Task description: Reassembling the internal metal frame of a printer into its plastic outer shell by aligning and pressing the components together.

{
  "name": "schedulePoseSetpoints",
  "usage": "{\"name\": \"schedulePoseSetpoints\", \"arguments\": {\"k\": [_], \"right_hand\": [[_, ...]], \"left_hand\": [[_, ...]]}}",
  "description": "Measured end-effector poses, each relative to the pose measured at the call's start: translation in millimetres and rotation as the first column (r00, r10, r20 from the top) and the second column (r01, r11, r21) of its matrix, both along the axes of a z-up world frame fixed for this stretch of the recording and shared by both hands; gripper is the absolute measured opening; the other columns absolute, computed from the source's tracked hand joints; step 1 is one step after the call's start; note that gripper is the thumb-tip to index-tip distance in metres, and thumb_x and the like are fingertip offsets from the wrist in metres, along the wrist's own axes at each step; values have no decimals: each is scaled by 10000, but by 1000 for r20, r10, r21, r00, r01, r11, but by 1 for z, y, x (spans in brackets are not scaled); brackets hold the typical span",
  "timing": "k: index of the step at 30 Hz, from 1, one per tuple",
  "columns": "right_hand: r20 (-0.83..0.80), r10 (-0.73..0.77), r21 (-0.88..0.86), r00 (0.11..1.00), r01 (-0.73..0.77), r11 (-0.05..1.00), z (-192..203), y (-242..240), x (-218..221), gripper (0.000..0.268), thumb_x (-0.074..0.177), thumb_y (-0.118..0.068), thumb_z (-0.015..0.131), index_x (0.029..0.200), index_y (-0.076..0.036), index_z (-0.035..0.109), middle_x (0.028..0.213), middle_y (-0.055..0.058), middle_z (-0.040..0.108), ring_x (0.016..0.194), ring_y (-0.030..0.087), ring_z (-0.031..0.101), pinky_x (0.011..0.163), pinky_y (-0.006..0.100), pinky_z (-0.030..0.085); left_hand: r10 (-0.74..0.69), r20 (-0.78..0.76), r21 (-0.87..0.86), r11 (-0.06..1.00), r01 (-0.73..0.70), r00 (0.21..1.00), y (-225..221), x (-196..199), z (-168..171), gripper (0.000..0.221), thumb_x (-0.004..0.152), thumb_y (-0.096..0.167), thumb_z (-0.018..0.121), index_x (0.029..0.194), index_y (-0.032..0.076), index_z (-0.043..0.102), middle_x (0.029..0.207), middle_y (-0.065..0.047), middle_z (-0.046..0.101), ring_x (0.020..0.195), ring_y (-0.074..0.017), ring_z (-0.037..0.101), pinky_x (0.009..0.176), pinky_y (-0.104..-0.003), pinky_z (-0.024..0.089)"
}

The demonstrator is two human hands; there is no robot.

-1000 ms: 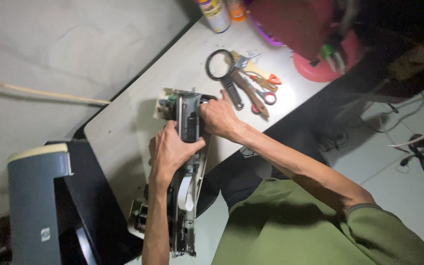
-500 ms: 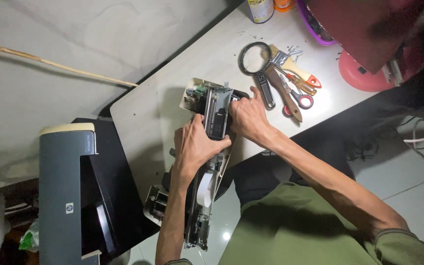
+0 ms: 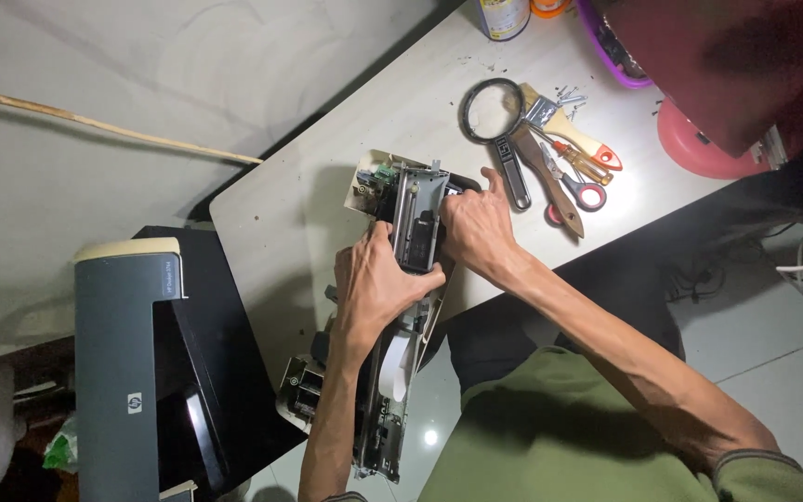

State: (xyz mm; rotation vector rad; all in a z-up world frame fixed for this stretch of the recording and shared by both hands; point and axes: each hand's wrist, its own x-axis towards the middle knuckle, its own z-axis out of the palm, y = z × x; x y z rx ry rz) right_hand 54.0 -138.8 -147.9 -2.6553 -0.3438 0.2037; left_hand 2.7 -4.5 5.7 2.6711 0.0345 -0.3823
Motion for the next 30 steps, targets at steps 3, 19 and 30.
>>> {"name": "schedulePoseSetpoints", "arguments": {"k": [3, 19, 30], "right_hand": [[18, 16, -18, 1000, -15, 1000, 10, 0, 2, 43, 687, -101, 771, 705, -139, 778, 587, 76, 720, 733, 280, 790, 1221, 585, 222], [173, 117, 200, 978, -151, 968, -2, -14, -7, 210, 611, -92, 836, 809, -81, 767, 903, 69, 689, 808, 265, 740, 1139, 710, 278], [143, 42, 42, 989, -48, 998, 24, -12, -11, 172, 702, -2, 666, 735, -127, 779, 626, 67, 719, 701, 251, 771, 1169, 712, 166]], "left_hand": [[-18, 11, -19, 1000, 19, 1000, 1, 1, 0, 839, 665, 443, 772, 1228, -151, 585, 1088, -366, 681, 1078, -519, 667, 970, -552, 493], [15, -2, 2, 1000, -15, 1000, 0, -5, -2, 850, 651, 437, 796, 1250, -126, 581, 1116, -348, 679, 1110, -504, 659, 954, -556, 499], [-3, -10, 6, 1000, 3, 1000, -13, -7, 22, 823, 688, 389, 771, 1266, -157, 560, 1141, -380, 666, 1118, -522, 651, 969, -566, 488]]}}
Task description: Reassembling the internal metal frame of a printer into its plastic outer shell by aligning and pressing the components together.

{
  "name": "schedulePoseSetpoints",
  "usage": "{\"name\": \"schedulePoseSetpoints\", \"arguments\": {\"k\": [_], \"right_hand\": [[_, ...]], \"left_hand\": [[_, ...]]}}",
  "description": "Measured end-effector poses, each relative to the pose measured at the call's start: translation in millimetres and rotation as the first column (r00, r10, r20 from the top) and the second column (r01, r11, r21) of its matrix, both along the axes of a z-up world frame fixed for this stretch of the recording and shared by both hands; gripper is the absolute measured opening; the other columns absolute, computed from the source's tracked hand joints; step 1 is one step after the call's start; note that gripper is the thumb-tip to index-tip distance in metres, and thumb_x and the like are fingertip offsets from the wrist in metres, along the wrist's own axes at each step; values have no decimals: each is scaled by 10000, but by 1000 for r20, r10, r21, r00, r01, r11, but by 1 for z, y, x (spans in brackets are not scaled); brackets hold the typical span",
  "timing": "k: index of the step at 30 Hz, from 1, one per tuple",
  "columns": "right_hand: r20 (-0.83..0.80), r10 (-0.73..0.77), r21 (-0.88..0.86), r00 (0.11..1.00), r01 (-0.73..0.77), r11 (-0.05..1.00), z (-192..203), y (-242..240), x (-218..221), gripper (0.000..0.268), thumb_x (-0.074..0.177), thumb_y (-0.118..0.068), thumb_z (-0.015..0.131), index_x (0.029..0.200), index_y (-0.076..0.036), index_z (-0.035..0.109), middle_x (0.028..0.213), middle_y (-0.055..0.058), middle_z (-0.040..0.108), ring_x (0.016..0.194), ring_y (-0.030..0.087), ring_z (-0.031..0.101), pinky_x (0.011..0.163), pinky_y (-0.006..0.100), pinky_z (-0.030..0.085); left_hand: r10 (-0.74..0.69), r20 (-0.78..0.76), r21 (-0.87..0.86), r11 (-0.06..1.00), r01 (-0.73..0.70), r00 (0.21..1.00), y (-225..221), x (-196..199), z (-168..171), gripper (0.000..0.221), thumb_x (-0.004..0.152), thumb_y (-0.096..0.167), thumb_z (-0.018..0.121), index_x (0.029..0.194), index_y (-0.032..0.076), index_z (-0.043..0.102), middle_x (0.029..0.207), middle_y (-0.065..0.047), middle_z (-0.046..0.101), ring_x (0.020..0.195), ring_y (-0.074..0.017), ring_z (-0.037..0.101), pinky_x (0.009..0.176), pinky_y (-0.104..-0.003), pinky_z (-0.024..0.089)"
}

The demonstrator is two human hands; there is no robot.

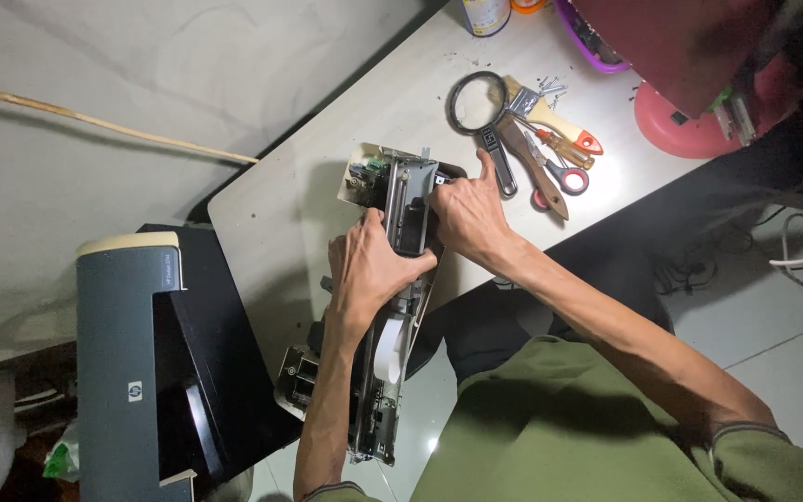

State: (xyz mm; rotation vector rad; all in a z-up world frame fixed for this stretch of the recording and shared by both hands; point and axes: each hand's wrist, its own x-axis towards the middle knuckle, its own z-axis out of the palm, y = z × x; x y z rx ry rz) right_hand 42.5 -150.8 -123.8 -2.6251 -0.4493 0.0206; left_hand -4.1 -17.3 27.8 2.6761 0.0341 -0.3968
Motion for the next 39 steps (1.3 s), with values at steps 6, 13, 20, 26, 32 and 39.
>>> {"name": "schedulePoseSetpoints", "arguments": {"k": [6, 13, 20, 26, 32, 39], "right_hand": [[-2, -52, -36, 999, 52, 998, -2, 7, -2, 209, 741, 23, 648, 717, -139, 777, 585, 59, 711, 686, 249, 776, 1179, 683, 142], [-61, -49, -77, 997, 44, 996, -8, 11, 4, 165, 760, -68, 662, 692, -172, 771, 603, 76, 724, 713, 294, 783, 1189, 628, 162], [-101, -58, -145, 993, 43, 989, 1, 12, 2, 207, 795, -70, 608, 707, -155, 774, 618, 88, 735, 752, 321, 791, 1197, 588, 167], [-123, -67, -128, 990, 51, 990, -11, 12, 10, 127, 742, -106, 668, 677, -153, 766, 591, 86, 717, 724, 323, 785, 1180, 536, 231], [-136, -61, -129, 989, 44, 991, -18, 13, 10, 101, 720, -122, 696, 646, -163, 751, 570, 92, 698, 696, 316, 778, 1168, 492, 262], [-142, -89, -92, 986, 76, 993, -21, 13, 11, 80, 700, -111, 716, 627, -135, 736, 550, 109, 684, 658, 325, 767, 1140, 457, 297]], "left_hand": [[-13, 13, -17, 1000, 14, 1000, 8, 1, -14, 852, 671, 422, 781, 1250, -165, 566, 1141, -386, 664, 1123, -533, 646, 997, -567, 477], [-4, 37, -59, 998, 7, 999, 18, 4, -21, 794, 647, 428, 795, 1174, -136, 606, 1041, -356, 686, 1064, -501, 675, 934, -541, 508], [-17, 31, -71, 997, 19, 999, 19, 5, -19, 790, 675, 417, 781, 1200, -142, 590, 1077, -368, 677, 1060, -513, 670, 950, -561, 494], [-9, -11, -80, 997, 8, 1000, 21, 8, -23, 849, 683, 449, 768, 1256, -144, 566, 1137, -384, 654, 1097, -527, 649, 946, -583, 494], [2, -51, -85, 996, -6, 999, 24, 10, -28, 876, 681, 443, 774, 1284, -149, 544, 1176, -397, 637, 1133, -548, 625, 980, -600, 477], [-10, -45, -125, 992, 4, 999, 28, 15, -28, 850, 690, 419, 766, 1274, -159, 548, 1161, -405, 640, 1138, -563, 623, 986, -599, 473]]}}
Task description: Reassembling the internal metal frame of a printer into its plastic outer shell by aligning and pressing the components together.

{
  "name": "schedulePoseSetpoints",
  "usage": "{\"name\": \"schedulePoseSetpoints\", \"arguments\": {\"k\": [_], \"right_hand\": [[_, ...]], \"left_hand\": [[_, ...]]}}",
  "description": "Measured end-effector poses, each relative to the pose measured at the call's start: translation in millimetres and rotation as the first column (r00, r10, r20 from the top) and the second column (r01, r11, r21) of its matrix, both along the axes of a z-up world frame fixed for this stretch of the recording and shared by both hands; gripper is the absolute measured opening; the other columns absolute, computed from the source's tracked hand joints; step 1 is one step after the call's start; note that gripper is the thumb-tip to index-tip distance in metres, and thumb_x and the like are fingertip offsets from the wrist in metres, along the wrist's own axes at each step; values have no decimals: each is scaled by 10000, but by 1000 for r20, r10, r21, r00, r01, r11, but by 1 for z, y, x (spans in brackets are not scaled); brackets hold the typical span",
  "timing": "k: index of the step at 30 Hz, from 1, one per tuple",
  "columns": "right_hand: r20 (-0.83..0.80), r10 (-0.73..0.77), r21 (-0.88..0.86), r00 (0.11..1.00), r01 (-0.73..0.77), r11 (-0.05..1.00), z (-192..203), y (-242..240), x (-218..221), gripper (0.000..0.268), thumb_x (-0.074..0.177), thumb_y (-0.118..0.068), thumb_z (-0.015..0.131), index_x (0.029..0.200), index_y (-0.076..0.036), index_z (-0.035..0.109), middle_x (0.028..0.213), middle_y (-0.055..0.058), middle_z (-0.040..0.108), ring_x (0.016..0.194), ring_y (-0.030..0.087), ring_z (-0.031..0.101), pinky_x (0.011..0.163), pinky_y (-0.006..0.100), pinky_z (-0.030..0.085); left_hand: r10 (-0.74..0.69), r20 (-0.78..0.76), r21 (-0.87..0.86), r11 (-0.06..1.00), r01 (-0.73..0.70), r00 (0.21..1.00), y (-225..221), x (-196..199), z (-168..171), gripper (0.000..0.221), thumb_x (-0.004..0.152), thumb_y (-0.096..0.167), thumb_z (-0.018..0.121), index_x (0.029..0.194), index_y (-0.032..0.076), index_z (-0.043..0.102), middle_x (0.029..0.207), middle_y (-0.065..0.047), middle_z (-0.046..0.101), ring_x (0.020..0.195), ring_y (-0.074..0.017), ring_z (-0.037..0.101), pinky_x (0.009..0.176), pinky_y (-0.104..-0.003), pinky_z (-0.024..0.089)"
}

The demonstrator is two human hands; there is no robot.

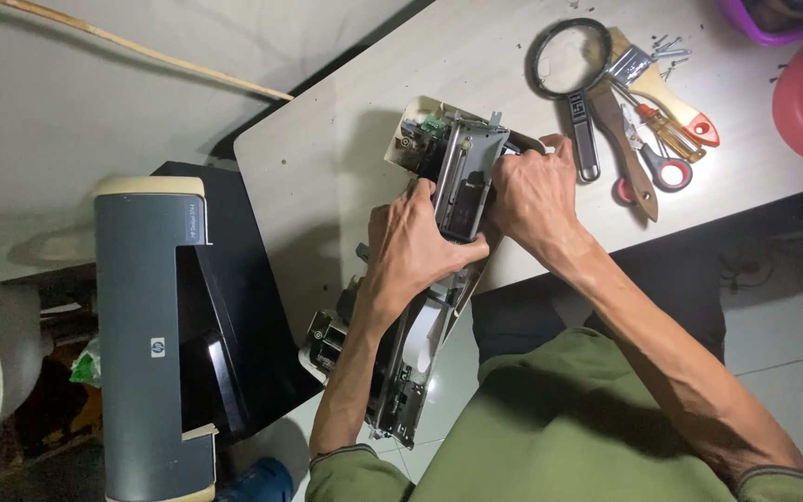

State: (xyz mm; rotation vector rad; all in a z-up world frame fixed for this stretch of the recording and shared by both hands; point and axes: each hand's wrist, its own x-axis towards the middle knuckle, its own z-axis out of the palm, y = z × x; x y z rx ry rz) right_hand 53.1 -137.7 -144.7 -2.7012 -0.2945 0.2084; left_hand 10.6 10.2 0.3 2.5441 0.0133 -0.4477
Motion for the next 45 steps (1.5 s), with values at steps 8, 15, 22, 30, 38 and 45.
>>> {"name": "schedulePoseSetpoints", "arguments": {"k": [8, 15, 22, 30, 38, 45], "right_hand": [[34, 29, 15, 999, -30, 999, 16, -8, -5, 69, 697, -117, 743, 630, -127, 731, 561, 122, 688, 640, 330, 757, 1091, 467, 329], [47, 9, 19, 999, -10, 1000, 13, -6, -7, 133, 722, -84, 715, 598, -131, 710, 540, 107, 676, 621, 321, 751, 1108, 463, 313], [39, -8, 5, 999, 7, 1000, 6, -2, -8, 162, 743, -37, 667, 617, -121, 726, 523, 100, 665, 621, 313, 749, 1069, 460, 353], [78, -15, -4, 997, 15, 1000, -10, 1, -3, 201, 742, -22, 613, 637, -137, 739, 535, 91, 666, 612, 333, 744, 1029, 460, 368], [103, 59, 50, 993, -64, 997, 20, -9, -15, 129, 791, -21, 686, 731, -92, 776, 625, 149, 715, 757, 358, 780, 1163, 577, 239], [113, 32, 13, 993, -33, 999, 13, -4, -9, 207, 796, 32, 630, 716, -103, 766, 608, 130, 690, 726, 361, 772, 1161, 567, 249]], "left_hand": [[4, 62, -12, 1000, -3, 998, -5, -6, 9, 810, 677, 394, 761, 1229, -166, 568, 1098, -410, 648, 1090, -557, 647, 927, -595, 502], [7, 60, -10, 1000, -6, 998, -9, -8, 15, 820, 667, 390, 750, 1231, -176, 566, 1098, -412, 646, 1083, -555, 651, 915, -596, 511], [8, 49, -19, 1000, -7, 999, -4, -5, 4, 805, 673, 393, 759, 1219, -170, 578, 1052, -394, 657, 1045, -544, 669, 859, -581, 530], [15, 26, -20, 1000, -14, 1000, -3, -5, 1, 847, 686, 414, 760, 1262, -171, 551, 1136, -414, 637, 1122, -554, 639, 941, -592, 504], [20, 42, 25, 999, -21, 999, -6, -12, 2, 869, 682, 428, 784, 1275, -159, 544, 1179, -419, 624, 1164, -570, 608, 976, -628, 478], [21, 40, 13, 1000, -22, 999, -4, -12, 5, 890, 683, 462, 785, 1275, -156, 541, 1164, -396, 638, 1163, -554, 610, 959, -618, 488]]}}
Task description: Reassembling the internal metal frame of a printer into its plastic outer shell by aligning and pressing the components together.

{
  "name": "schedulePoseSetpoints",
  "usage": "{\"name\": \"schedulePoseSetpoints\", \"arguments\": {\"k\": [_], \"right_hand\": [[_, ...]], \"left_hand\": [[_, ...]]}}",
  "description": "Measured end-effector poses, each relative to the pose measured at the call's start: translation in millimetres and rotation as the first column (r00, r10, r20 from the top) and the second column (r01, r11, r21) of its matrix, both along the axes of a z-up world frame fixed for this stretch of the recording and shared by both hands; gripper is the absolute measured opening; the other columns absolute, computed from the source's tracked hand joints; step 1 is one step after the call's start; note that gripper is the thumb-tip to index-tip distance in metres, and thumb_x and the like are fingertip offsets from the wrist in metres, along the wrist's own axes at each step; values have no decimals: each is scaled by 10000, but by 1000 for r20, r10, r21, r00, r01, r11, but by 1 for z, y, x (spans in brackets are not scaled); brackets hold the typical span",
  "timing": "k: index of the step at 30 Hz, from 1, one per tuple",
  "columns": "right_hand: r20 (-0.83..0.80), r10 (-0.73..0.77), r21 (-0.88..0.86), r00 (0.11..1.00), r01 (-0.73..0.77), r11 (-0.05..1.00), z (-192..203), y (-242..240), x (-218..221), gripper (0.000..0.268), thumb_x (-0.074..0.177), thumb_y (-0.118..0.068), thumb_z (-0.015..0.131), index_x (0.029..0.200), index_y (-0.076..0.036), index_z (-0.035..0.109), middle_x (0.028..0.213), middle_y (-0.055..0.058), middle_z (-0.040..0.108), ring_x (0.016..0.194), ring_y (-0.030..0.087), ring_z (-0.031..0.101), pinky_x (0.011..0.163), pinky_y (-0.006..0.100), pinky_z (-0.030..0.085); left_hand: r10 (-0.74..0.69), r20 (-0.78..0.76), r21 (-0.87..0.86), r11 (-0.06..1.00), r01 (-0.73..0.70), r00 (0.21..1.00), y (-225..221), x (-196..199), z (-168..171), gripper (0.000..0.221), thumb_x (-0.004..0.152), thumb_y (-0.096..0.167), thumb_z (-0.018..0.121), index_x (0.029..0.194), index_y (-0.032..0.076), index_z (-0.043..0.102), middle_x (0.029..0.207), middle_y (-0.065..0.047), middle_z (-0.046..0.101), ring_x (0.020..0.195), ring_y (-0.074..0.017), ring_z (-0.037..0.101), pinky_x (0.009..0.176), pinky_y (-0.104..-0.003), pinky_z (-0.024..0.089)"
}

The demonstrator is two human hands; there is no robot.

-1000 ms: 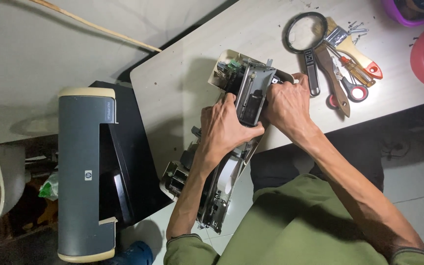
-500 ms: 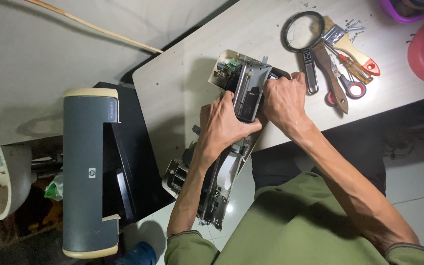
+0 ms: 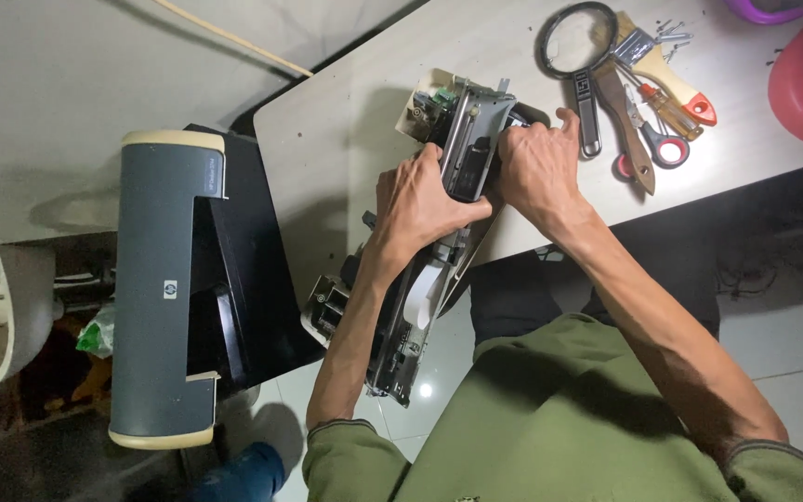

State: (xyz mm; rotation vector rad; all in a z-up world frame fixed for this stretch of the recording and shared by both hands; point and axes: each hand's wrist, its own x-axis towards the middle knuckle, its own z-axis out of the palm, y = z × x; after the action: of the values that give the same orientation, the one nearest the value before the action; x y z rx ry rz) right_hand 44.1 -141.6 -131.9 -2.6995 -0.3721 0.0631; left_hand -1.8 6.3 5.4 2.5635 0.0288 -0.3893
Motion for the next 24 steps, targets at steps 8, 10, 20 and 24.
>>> {"name": "schedulePoseSetpoints", "arguments": {"k": [8, 10, 20, 24], "right_hand": [[-39, 0, 16, 999, 1, 1000, -4, -2, 2, 171, 785, 36, 663, 717, -87, 760, 617, 146, 687, 752, 373, 771, 1167, 575, 256], [-24, -6, 7, 1000, 6, 1000, -8, 0, 3, 140, 759, 11, 676, 703, -90, 754, 637, 164, 693, 761, 387, 771, 1152, 555, 270], [-11, -31, 24, 999, 31, 999, -18, 4, 8, 26, 729, -67, 741, 713, -87, 745, 656, 164, 706, 742, 379, 768, 1145, 523, 280], [-2, 3, 45, 1000, -3, 999, -19, 2, 7, 66, 708, -47, 729, 747, -93, 756, 663, 151, 718, 737, 357, 772, 1156, 530, 282]], "left_hand": [[-2, -19, -10, 1000, 2, 1000, -2, 0, 8, 861, 688, 444, 771, 1270, -149, 544, 1152, -375, 647, 1161, -540, 614, 951, -604, 497], [-2, -29, -6, 1000, 2, 1000, -2, 0, 9, 853, 695, 441, 762, 1271, -148, 544, 1144, -369, 649, 1161, -535, 614, 947, -598, 500], [-14, -32, 15, 1000, 14, 999, -4, 4, 9, 855, 686, 455, 772, 1259, -139, 550, 1142, -376, 645, 1156, -532, 617, 939, -596, 503], [-29, -13, 46, 999, 29, 999, -4, 1, 6, 895, 681, 485, 787, 1274, -142, 550, 1162, -372, 648, 1165, -519, 629, 962, -577, 504]]}}
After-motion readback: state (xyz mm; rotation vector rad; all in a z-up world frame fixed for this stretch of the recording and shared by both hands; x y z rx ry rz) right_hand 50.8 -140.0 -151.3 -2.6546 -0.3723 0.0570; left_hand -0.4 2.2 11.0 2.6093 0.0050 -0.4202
